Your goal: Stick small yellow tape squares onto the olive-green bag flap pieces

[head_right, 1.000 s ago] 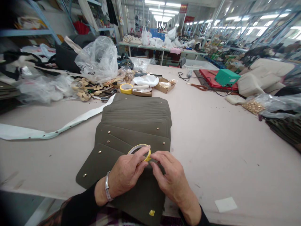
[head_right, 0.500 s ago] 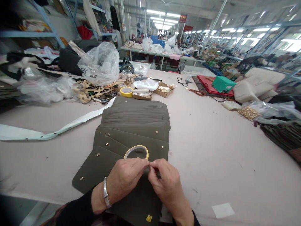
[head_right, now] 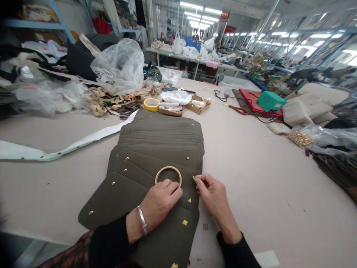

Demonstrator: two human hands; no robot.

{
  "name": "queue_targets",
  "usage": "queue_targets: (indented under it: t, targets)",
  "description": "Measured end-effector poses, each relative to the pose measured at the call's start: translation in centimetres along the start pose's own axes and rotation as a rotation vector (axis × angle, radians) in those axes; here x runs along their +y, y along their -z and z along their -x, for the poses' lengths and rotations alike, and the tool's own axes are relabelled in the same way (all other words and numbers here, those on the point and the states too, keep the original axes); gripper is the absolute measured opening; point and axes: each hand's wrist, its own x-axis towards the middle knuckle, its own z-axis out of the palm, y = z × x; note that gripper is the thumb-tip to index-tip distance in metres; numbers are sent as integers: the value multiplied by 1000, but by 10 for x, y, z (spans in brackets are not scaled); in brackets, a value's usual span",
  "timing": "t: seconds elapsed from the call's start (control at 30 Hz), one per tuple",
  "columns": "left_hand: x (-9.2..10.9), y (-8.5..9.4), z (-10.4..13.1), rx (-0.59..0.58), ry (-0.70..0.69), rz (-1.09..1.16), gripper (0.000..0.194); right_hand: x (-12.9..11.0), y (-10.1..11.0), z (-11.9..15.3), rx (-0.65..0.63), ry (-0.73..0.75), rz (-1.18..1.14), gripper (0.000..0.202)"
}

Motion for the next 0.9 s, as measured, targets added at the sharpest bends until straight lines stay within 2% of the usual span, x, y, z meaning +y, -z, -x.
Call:
queue_targets:
  t: [0.17, 0.3, 0.37, 0.43, 0.5, 0.57, 0.67, 0.73, 0.8, 0.9]
  targets:
    - [0, 1, 1, -15, 11, 37, 8, -5, -6, -5, 49, 182, 292, 21]
    - [0, 1, 2, -24, 29, 67, 8, -7, -10, -7, 71, 303, 412, 18]
    - [0, 0, 1, -26, 34, 76, 7, -5, -9, -7, 86, 295, 438, 16]
    - [-1, 0, 1, -25, 38, 83, 6, -1, -4, -5, 126, 250, 446, 25]
    - [-1, 1, 1, -23, 40, 89, 6, 3, 3, -4, 180, 272, 462, 30]
    - [-1, 1, 1, -22, 37, 95, 6, 6, 9, -2, 188, 435, 506, 19]
    - [-1, 1, 2, -24, 46, 100, 6, 6, 11, 0, 71, 718, 603, 15]
    - [-1, 1, 2, -24, 55, 103, 6, 5, 8, -2, 2, 792, 665, 18]
    - [-1, 1, 1, -21, 56, 107, 7, 3, 3, -6, -31, 770, 702, 20]
    - [0, 2, 1, -19, 56, 114, 8, -1, -4, -14, -36, 585, 661, 20]
